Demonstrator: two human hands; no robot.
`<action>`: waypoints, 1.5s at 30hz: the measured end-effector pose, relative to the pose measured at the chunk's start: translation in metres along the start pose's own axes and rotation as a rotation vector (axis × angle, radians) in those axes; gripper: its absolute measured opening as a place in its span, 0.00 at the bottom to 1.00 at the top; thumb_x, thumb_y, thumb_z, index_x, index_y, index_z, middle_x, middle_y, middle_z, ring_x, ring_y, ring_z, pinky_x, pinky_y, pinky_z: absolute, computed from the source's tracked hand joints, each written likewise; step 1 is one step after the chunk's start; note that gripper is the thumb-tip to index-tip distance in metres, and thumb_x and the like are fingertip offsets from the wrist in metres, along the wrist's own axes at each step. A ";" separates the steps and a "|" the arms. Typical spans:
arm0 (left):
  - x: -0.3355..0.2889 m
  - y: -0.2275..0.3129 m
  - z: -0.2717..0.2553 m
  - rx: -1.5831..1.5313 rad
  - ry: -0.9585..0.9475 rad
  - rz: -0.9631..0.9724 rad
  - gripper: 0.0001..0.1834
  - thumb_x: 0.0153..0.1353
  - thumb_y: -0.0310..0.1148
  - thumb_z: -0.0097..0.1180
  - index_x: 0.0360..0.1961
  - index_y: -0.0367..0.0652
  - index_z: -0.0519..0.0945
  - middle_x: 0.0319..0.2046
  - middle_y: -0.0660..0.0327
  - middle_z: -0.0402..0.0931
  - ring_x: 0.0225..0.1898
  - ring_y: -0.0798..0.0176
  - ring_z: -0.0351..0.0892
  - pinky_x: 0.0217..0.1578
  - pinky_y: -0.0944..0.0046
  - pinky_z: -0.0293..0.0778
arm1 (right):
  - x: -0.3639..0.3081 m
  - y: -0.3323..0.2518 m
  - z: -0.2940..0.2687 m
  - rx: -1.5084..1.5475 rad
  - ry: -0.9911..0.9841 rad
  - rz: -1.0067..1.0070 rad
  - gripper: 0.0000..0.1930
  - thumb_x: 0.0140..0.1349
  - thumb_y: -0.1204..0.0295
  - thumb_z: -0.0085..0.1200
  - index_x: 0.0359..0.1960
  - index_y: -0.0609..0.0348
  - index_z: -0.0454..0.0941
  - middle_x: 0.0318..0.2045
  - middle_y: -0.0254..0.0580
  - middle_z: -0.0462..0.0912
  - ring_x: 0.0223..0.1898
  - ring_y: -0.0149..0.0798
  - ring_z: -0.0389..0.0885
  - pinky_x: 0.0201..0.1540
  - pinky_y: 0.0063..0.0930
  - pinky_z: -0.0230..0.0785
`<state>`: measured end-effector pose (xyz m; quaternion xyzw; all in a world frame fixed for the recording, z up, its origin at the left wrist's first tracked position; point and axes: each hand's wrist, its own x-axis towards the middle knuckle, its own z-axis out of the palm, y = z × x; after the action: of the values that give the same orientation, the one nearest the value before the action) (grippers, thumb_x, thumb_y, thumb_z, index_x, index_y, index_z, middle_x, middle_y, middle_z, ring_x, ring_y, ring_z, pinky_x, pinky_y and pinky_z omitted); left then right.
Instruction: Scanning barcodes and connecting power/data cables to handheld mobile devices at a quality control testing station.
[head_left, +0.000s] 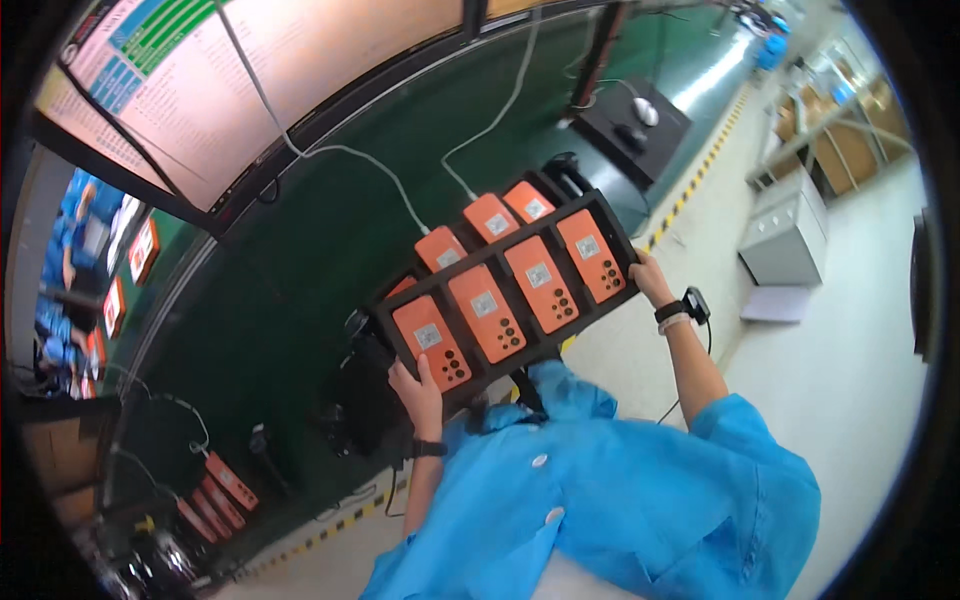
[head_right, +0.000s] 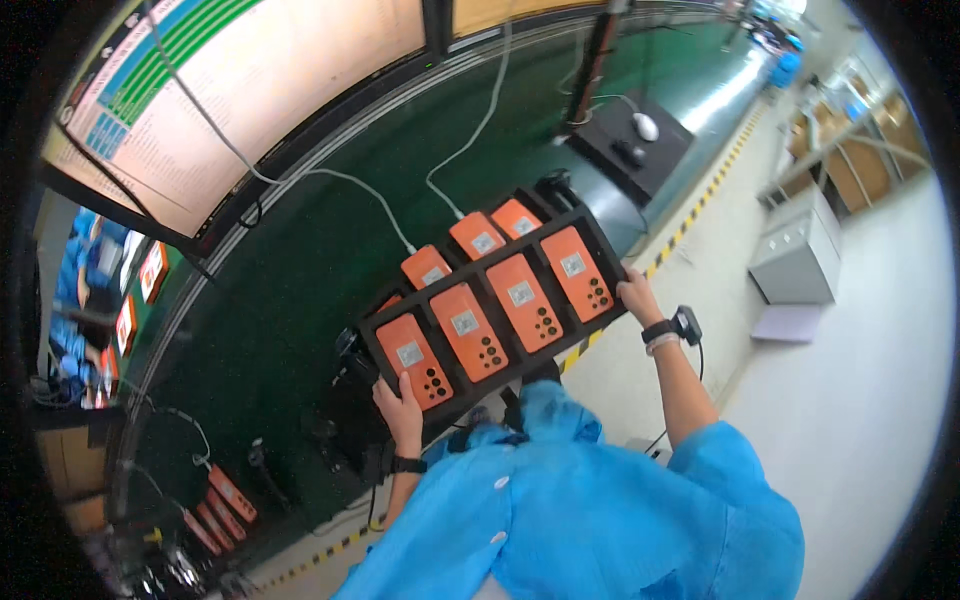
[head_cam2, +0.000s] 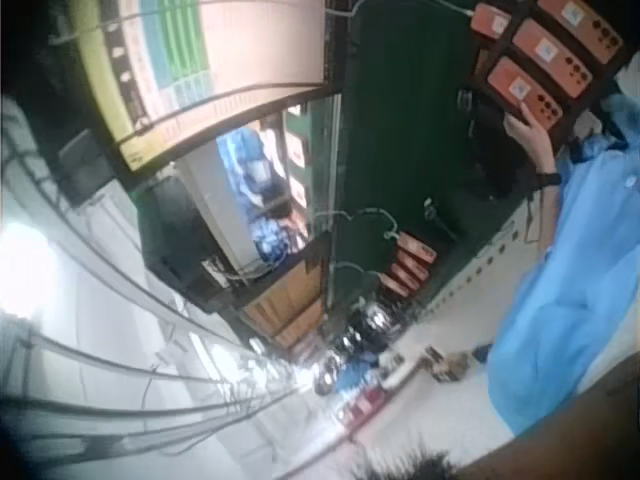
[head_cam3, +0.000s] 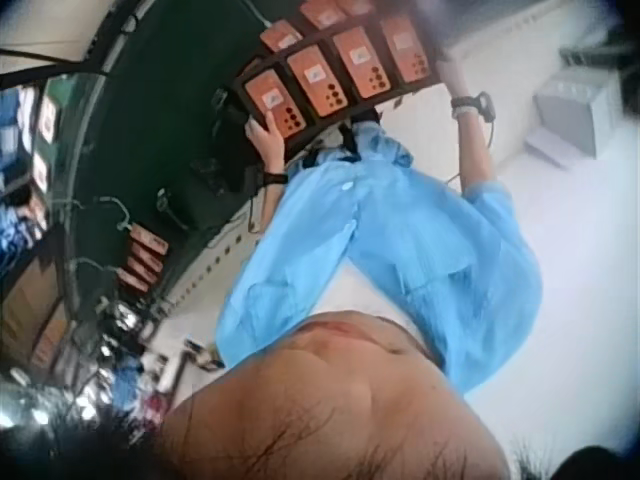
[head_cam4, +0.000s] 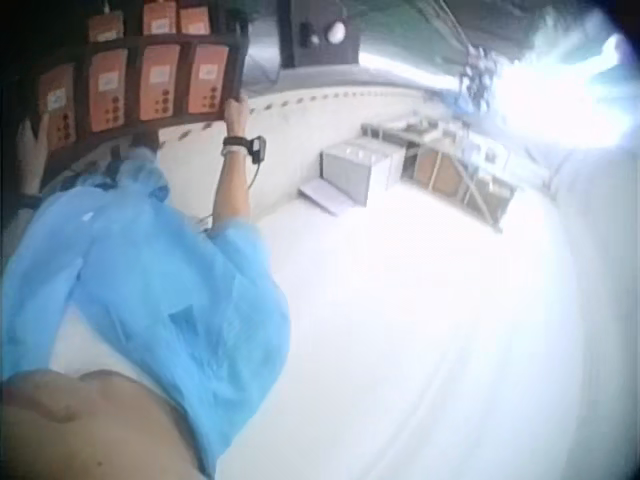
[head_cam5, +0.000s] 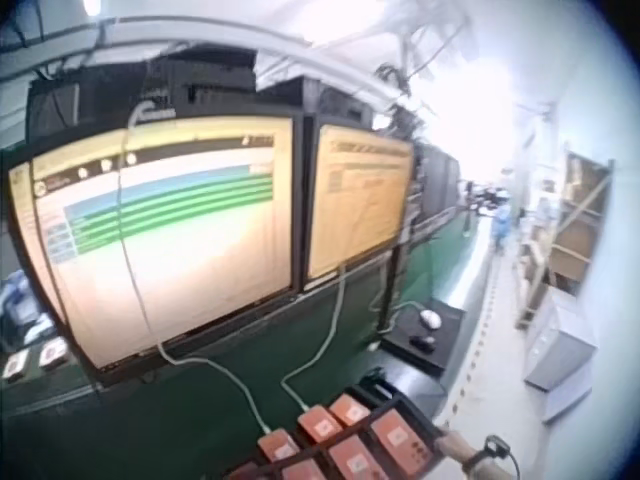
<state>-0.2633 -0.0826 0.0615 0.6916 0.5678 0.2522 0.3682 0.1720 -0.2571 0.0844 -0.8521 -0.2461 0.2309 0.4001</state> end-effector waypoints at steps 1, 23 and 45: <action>0.000 -0.001 0.008 0.009 0.029 -0.035 0.25 0.68 0.40 0.50 0.57 0.32 0.67 0.49 0.43 0.67 0.53 0.41 0.64 0.54 0.49 0.62 | 0.036 0.003 0.006 0.072 -0.091 -0.077 0.24 0.48 0.78 0.43 0.50 0.68 0.74 0.35 0.49 0.80 0.39 0.43 0.78 0.44 0.28 0.69; 0.228 0.090 0.144 0.506 0.221 -0.256 0.12 0.64 0.40 0.51 0.36 0.40 0.73 0.25 0.47 0.79 0.30 0.39 0.79 0.31 0.42 0.73 | 0.188 -0.139 0.254 -0.358 -0.379 -0.517 0.16 0.65 0.58 0.47 0.31 0.59 0.77 0.23 0.52 0.81 0.31 0.56 0.81 0.36 0.46 0.73; 0.161 0.095 0.097 0.433 0.464 0.190 0.18 0.62 0.35 0.54 0.49 0.33 0.72 0.49 0.43 0.72 0.53 0.40 0.70 0.55 0.45 0.64 | 0.244 -0.075 0.083 -0.449 0.215 -0.710 0.22 0.56 0.64 0.62 0.38 0.73 0.68 0.39 0.66 0.74 0.51 0.62 0.72 0.56 0.46 0.63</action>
<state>-0.0956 0.0441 0.0675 0.7277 0.6101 0.3097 0.0482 0.2938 -0.0206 0.0489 -0.7998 -0.5249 -0.0702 0.2826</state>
